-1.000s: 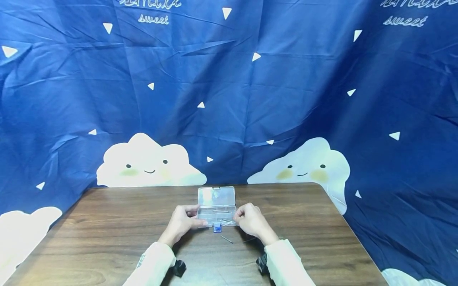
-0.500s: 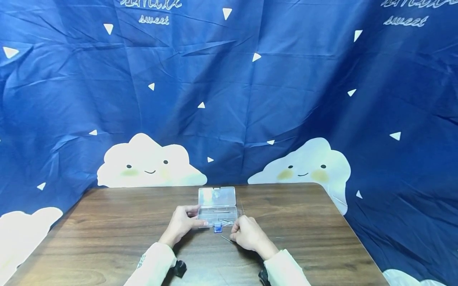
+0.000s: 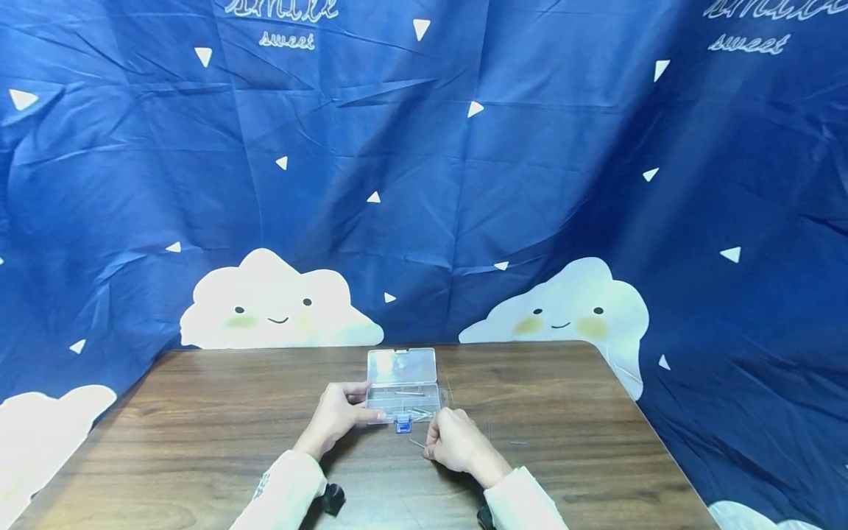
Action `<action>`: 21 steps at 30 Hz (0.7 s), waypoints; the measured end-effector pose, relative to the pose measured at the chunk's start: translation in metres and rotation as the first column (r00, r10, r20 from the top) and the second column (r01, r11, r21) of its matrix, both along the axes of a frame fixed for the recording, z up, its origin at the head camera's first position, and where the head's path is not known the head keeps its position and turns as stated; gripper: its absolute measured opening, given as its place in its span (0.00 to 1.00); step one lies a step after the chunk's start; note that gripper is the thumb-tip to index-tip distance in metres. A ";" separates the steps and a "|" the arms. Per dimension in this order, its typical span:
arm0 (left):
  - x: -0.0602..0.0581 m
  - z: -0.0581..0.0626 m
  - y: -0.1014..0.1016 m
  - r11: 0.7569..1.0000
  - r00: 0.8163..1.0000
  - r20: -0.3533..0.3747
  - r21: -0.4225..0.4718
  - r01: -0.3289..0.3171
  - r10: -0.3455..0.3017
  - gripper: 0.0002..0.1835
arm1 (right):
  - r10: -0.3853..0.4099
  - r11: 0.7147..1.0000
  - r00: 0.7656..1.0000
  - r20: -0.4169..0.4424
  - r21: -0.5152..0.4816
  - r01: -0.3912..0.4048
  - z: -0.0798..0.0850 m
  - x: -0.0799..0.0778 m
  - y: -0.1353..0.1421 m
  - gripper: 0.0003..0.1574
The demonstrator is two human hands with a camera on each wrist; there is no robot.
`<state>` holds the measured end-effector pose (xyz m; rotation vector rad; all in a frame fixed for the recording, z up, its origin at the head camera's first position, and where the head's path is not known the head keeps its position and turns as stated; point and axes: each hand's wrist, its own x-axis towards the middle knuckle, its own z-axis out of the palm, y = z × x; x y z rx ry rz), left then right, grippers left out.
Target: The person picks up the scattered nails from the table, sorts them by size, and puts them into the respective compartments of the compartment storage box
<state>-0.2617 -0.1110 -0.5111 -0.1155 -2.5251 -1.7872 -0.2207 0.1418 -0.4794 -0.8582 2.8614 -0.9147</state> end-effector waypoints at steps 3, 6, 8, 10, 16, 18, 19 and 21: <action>0.000 -0.001 0.000 1.000 1.000 0.000 -0.002 0.000 0.000 0.39 | 0.041 0.999 0.999 -0.008 0.022 -0.041 0.000 -0.001 0.000 0.17; 0.000 -0.001 0.000 1.000 1.000 -0.006 0.000 -0.001 0.001 0.39 | 0.083 0.996 0.996 0.013 0.032 -0.083 0.000 -0.002 0.001 0.16; 0.000 -0.001 0.000 1.000 1.000 -0.006 -0.001 0.000 0.000 0.39 | 0.091 0.995 0.995 0.031 0.027 -0.092 0.001 -0.003 0.002 0.15; 0.000 -0.001 0.000 1.000 1.000 -0.012 -0.002 0.004 -0.004 0.39 | 0.086 0.996 0.996 0.036 0.016 -0.086 0.002 -0.004 0.004 0.14; 0.000 -0.001 -0.001 1.000 1.000 -0.013 0.000 -0.002 0.002 0.39 | 0.035 0.998 0.997 0.073 -0.061 -0.031 0.005 -0.010 0.008 0.13; 0.000 -0.001 -0.001 1.000 1.000 -0.009 -0.001 -0.006 0.006 0.39 | 0.022 0.995 0.995 0.098 -0.099 -0.012 0.006 -0.012 0.010 0.11; 0.000 -0.001 -0.001 1.000 1.000 -0.009 -0.001 -0.004 0.004 0.39 | 0.017 0.993 0.994 0.109 -0.116 -0.004 0.006 -0.013 0.012 0.10; 0.000 -0.002 -0.001 1.000 1.000 -0.012 -0.002 -0.001 0.001 0.39 | 0.015 0.989 0.992 0.123 -0.151 0.003 0.006 -0.015 0.014 0.09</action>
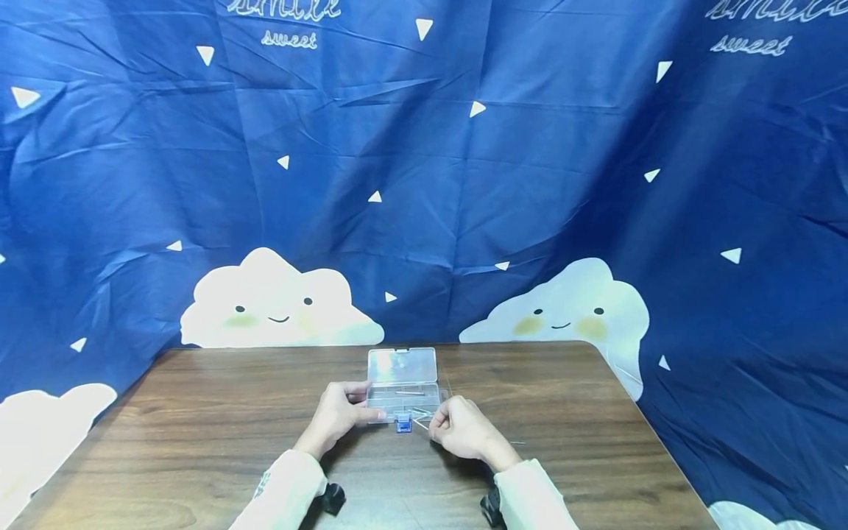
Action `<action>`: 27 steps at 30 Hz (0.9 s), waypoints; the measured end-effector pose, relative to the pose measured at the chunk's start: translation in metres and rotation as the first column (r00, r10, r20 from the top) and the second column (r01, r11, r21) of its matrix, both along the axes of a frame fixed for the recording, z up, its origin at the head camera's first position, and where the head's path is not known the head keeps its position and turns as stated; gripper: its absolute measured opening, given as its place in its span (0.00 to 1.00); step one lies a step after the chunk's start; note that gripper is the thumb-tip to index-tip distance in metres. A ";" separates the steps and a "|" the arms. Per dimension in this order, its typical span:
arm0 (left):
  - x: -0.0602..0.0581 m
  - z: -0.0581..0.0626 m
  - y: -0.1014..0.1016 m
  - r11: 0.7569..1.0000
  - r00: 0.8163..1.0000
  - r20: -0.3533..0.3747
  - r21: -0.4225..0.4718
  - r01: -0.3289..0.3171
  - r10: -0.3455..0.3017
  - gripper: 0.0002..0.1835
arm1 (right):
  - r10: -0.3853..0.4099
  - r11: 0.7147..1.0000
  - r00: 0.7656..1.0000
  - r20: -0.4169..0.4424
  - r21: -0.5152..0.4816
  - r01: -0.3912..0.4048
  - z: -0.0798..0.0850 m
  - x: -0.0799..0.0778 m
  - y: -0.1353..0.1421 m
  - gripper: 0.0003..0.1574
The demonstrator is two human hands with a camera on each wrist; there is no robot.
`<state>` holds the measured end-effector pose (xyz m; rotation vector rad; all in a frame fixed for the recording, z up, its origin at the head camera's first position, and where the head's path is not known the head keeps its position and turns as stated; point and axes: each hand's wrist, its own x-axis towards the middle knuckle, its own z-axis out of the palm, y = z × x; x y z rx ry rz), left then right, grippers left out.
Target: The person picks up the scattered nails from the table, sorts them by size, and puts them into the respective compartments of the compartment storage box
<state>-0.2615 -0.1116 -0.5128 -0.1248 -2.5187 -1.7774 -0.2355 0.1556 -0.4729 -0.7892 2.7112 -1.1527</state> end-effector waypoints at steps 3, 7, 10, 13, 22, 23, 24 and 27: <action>0.000 0.000 0.000 1.000 1.000 0.002 0.003 -0.001 0.001 0.39 | -0.004 0.999 1.000 0.012 -0.036 0.005 0.001 -0.003 0.003 0.10; -0.001 0.000 0.000 1.000 1.000 0.001 0.000 -0.003 0.003 0.39 | -0.027 0.997 0.999 0.030 -0.074 0.029 0.002 -0.008 0.005 0.10; -0.002 0.001 0.000 1.000 1.000 0.001 0.002 -0.003 0.003 0.39 | -0.035 0.993 0.998 0.059 -0.111 0.041 0.003 -0.011 0.006 0.10; -0.002 0.002 0.000 1.000 1.000 0.002 0.008 -0.005 0.005 0.39 | -0.026 0.987 0.996 0.082 -0.155 0.038 0.003 -0.016 0.006 0.10; 0.000 0.000 0.001 1.000 1.000 -0.013 0.013 0.008 -0.008 0.39 | -0.040 0.978 0.994 0.100 -0.200 0.060 -0.001 -0.028 0.003 0.10; 0.000 -0.001 0.000 1.000 1.000 -0.017 0.013 0.008 -0.008 0.39 | -0.046 0.978 0.994 0.099 -0.200 0.065 0.000 -0.029 0.002 0.10; 0.000 -0.001 0.000 1.000 1.000 -0.017 0.013 0.008 -0.007 0.39 | -0.051 0.978 0.994 0.098 -0.199 0.070 0.000 -0.031 0.001 0.10; 0.000 0.000 0.000 1.000 1.000 -0.022 0.015 0.009 -0.009 0.39 | -0.072 0.979 0.993 0.093 -0.186 0.088 0.001 -0.034 -0.002 0.11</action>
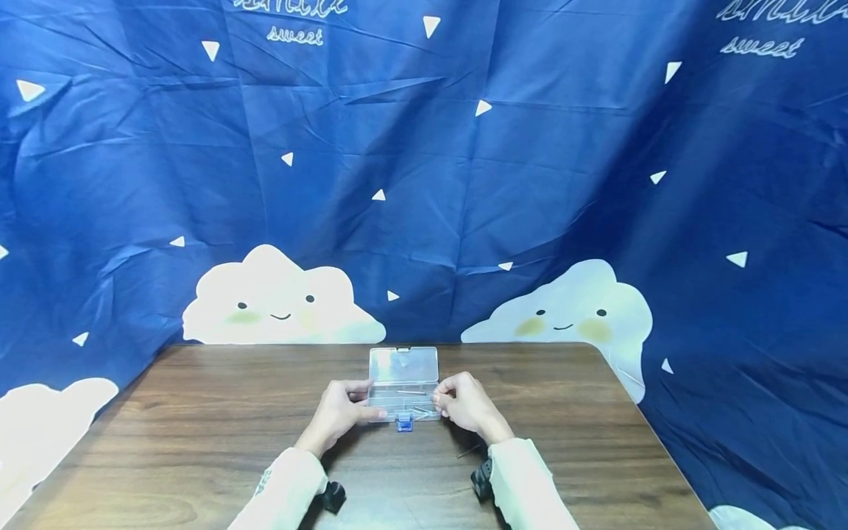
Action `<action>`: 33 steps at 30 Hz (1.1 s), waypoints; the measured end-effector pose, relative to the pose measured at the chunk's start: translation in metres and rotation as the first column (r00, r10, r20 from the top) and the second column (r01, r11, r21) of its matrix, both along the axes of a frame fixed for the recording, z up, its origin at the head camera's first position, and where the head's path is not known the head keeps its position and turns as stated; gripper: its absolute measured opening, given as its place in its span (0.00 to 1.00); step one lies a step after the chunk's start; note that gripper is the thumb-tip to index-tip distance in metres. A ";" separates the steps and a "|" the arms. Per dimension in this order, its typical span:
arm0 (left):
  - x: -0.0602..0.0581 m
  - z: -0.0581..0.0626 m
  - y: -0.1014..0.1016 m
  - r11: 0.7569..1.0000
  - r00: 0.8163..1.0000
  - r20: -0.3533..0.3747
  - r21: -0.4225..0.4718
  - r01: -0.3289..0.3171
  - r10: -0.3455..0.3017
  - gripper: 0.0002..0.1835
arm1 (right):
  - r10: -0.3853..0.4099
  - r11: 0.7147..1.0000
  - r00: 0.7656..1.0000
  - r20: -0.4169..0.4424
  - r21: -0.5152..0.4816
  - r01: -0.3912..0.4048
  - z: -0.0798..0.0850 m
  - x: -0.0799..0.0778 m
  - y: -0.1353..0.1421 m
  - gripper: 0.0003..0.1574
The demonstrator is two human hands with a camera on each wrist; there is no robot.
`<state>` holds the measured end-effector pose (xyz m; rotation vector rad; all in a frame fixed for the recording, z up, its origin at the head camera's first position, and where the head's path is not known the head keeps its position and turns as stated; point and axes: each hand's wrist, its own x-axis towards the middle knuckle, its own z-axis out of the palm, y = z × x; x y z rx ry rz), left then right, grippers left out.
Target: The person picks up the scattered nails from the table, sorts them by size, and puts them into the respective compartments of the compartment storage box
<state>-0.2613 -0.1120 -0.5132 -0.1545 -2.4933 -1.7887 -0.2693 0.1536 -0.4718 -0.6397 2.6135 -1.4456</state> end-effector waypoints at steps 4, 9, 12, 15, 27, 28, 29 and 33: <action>0.000 0.001 0.000 1.000 1.000 0.000 0.004 0.004 -0.004 0.39 | -0.028 0.999 1.000 -0.014 0.044 0.029 0.000 -0.004 -0.003 0.12; -0.001 0.000 0.000 1.000 1.000 0.014 0.008 0.005 -0.005 0.39 | -0.050 0.988 0.993 -0.110 0.137 0.065 -0.001 -0.006 -0.007 0.14; -0.001 -0.001 0.000 1.000 1.000 0.009 0.005 -0.004 0.004 0.39 | -0.061 0.976 0.982 -0.177 0.195 0.095 0.000 -0.007 -0.011 0.14; -0.002 0.000 0.000 1.000 1.000 -0.003 0.003 -0.006 0.006 0.39 | -0.078 0.967 0.976 -0.205 0.225 0.124 0.001 -0.008 -0.016 0.14; 0.000 0.000 0.000 1.000 1.000 0.007 0.007 -0.003 0.003 0.39 | -0.116 0.968 0.978 -0.172 0.202 0.150 0.001 -0.007 -0.012 0.10; 0.001 0.000 0.000 1.000 1.000 0.005 0.004 -0.001 0.001 0.39 | -0.117 0.970 0.979 -0.168 0.194 0.149 0.002 -0.006 -0.011 0.10; 0.001 0.000 0.000 1.000 1.000 0.003 0.001 0.000 0.000 0.39 | -0.116 0.970 0.979 -0.168 0.193 0.148 0.002 -0.006 -0.011 0.10; 0.000 0.000 -0.001 1.000 1.000 -0.001 -0.001 -0.002 0.002 0.39 | -0.119 0.976 0.979 -0.165 0.164 0.146 0.008 -0.003 -0.007 0.08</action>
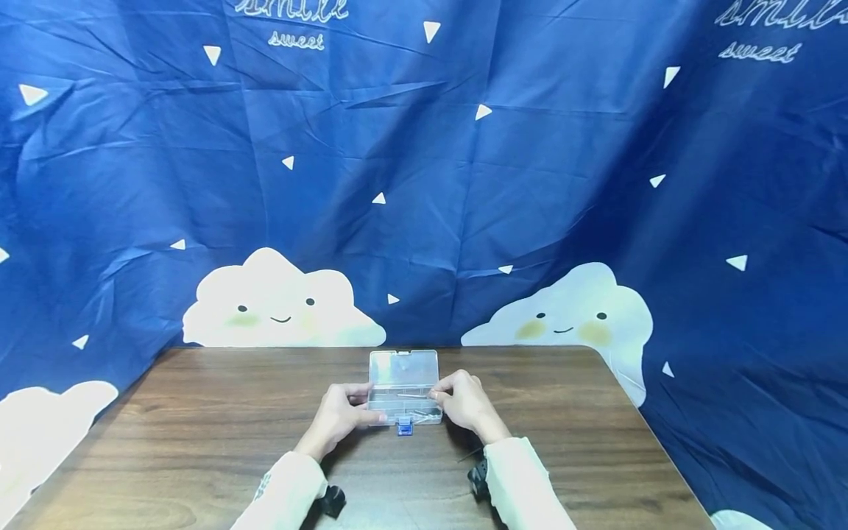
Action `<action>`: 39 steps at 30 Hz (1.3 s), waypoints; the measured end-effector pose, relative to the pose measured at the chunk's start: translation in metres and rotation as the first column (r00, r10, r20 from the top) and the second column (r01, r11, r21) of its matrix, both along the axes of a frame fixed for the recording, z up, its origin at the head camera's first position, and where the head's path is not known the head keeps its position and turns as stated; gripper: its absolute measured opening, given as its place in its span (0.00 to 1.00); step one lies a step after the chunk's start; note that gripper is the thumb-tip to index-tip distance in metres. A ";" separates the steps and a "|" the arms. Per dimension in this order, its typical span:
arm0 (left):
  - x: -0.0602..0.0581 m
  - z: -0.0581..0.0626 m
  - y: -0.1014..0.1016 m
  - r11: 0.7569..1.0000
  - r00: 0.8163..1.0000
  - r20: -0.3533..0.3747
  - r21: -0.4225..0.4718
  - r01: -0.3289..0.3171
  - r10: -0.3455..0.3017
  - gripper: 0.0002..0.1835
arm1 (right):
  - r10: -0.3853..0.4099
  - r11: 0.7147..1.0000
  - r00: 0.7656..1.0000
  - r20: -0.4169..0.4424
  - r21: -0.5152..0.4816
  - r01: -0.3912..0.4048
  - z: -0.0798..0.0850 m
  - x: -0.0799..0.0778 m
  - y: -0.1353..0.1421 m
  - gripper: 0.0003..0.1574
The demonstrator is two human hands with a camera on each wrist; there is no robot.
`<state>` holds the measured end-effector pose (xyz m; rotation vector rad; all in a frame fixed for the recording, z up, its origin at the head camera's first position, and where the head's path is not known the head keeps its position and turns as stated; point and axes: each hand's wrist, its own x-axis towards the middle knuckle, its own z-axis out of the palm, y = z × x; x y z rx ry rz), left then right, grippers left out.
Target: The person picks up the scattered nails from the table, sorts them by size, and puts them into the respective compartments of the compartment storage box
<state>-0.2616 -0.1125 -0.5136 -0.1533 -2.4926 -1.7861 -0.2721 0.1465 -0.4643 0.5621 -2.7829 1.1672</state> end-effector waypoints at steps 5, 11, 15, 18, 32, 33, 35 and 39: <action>-0.001 -0.001 -0.001 1.000 1.000 0.006 0.001 -0.007 0.007 0.39 | 0.007 1.000 1.000 0.020 -0.014 -0.007 0.005 0.006 0.006 0.08; 0.000 -0.002 -0.001 1.000 1.000 -0.003 -0.002 -0.006 0.006 0.39 | 0.014 1.000 0.999 0.044 0.007 -0.014 0.004 0.014 0.015 0.09; 0.001 -0.003 -0.001 1.000 1.000 0.010 0.002 0.003 -0.003 0.40 | 0.038 0.999 0.998 0.044 0.035 -0.040 0.001 0.020 0.023 0.08; 0.000 -0.003 0.000 1.000 1.000 0.005 0.008 0.005 -0.005 0.40 | 0.044 0.998 0.999 0.021 0.054 -0.045 0.000 0.024 0.029 0.07; -0.002 -0.002 0.000 1.000 1.000 0.002 0.013 0.002 -0.002 0.40 | 0.101 0.984 0.995 -0.014 0.152 -0.098 -0.007 0.045 0.054 0.11; -0.002 -0.002 0.000 1.000 1.000 0.001 0.011 0.001 -0.001 0.40 | 0.099 0.983 0.995 -0.005 0.154 -0.097 -0.008 0.046 0.056 0.12; -0.002 -0.002 0.001 1.000 1.000 0.004 0.010 0.002 -0.002 0.40 | 0.093 0.982 0.996 0.008 0.166 -0.093 -0.009 0.048 0.059 0.14; -0.001 -0.002 0.001 1.000 1.000 0.009 0.007 -0.002 0.002 0.39 | 0.077 0.977 0.997 0.022 0.195 -0.080 -0.012 0.052 0.062 0.17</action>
